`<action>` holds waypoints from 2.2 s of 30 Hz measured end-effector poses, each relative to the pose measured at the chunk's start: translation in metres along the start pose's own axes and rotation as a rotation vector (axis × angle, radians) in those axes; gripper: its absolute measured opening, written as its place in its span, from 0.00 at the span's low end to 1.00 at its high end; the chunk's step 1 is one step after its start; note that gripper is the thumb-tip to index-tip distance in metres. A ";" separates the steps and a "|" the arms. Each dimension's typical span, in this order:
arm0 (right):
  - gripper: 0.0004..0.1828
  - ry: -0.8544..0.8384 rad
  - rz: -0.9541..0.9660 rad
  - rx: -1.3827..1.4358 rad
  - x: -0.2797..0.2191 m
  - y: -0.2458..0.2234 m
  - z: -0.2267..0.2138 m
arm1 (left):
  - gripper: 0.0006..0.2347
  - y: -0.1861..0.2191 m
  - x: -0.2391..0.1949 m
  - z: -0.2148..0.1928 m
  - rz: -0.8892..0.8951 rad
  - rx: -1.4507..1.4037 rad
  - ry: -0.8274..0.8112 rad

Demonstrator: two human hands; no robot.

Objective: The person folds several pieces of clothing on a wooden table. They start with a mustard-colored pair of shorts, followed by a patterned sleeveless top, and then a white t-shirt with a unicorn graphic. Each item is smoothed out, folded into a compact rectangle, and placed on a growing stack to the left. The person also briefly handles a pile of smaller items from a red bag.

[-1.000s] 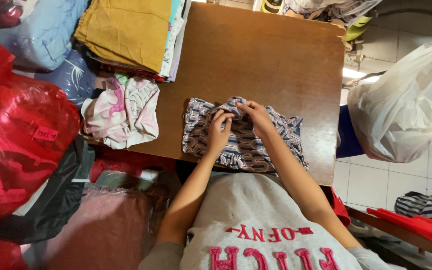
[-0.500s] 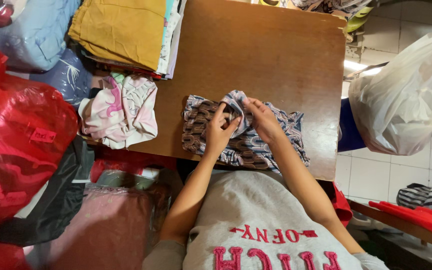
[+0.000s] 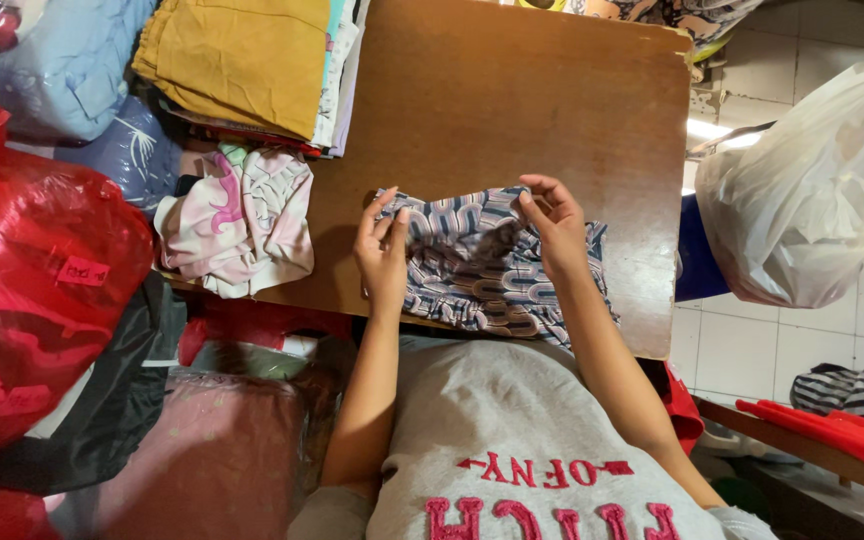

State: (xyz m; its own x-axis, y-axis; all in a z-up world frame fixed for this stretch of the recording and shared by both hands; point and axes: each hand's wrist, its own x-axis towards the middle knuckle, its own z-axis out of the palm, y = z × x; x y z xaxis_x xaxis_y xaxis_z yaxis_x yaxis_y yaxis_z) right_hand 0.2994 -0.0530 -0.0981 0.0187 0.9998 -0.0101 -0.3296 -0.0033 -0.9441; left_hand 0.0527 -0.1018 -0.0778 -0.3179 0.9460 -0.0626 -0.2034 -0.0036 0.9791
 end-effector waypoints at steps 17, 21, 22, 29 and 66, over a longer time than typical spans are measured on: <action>0.28 -0.211 -0.262 -0.704 0.037 -0.034 0.028 | 0.20 -0.035 0.103 -0.031 0.233 0.349 -0.177; 0.27 -0.145 -0.132 -0.749 0.031 -0.002 -0.014 | 0.26 -0.115 0.123 -0.046 0.145 0.693 -0.045; 0.26 -0.155 -0.133 -0.667 0.027 0.006 -0.031 | 0.27 -0.126 0.118 -0.049 0.178 0.783 -0.049; 0.19 0.398 -0.220 -0.961 -0.022 0.044 -0.144 | 0.29 -0.092 0.048 -0.015 0.285 0.911 0.068; 0.10 0.173 0.036 -0.513 -0.002 0.051 -0.101 | 0.21 -0.107 0.046 0.122 0.219 0.822 -0.538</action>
State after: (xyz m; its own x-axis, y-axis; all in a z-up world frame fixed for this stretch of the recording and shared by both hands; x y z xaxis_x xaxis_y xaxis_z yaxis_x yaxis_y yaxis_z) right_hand 0.3777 -0.0573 -0.1793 0.1852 0.9809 -0.0591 0.1693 -0.0911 -0.9813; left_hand 0.1728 -0.0189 -0.1622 0.2302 0.9726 0.0313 0.5762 -0.1622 0.8010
